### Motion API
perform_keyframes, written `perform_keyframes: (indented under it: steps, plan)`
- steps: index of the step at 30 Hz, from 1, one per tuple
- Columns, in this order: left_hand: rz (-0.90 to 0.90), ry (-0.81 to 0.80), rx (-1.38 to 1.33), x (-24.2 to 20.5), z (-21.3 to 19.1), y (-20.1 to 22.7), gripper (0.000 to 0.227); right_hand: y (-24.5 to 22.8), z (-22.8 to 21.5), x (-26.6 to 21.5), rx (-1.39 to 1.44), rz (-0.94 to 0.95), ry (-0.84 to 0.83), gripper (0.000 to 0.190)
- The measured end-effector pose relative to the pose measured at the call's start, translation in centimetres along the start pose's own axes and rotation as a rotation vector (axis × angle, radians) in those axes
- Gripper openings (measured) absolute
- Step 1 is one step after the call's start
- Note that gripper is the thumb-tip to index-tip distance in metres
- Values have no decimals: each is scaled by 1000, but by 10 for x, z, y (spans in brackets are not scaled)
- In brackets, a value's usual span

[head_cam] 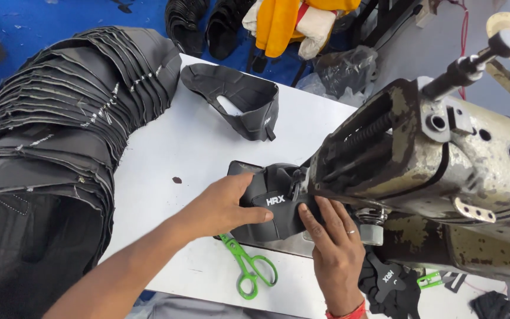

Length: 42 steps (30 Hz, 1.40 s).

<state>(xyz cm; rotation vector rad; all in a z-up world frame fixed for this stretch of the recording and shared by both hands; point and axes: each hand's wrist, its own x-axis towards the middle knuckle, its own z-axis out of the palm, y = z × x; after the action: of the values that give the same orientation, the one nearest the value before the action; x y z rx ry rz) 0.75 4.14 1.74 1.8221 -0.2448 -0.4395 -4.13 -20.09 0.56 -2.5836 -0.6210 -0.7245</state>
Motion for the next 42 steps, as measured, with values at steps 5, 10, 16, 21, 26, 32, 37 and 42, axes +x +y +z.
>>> perform_keyframes:
  steps: [5,10,16,21,26,32,37,42]
  plan:
    - [-269,-20,-356,-7,12,8,29,9,0,7,-32,-20,-15,52]
    - [-283,-1,-463,-8,27,1,21,21,2,19,85,-48,-43,47]
    - [-230,73,-538,-8,45,1,20,58,29,8,262,-38,-49,46]
    - [-222,133,-384,0,45,1,23,85,52,-10,320,-1,-42,51]
    - [-113,94,-96,16,31,1,26,81,53,-10,288,11,16,56]
    - [-131,-236,-115,58,-11,10,20,37,26,-11,122,106,31,48]
    - [-84,-378,-26,90,-22,14,20,17,18,-9,-6,82,129,49]
    - [-184,-309,154,88,-28,39,23,24,26,-16,1,198,80,48]
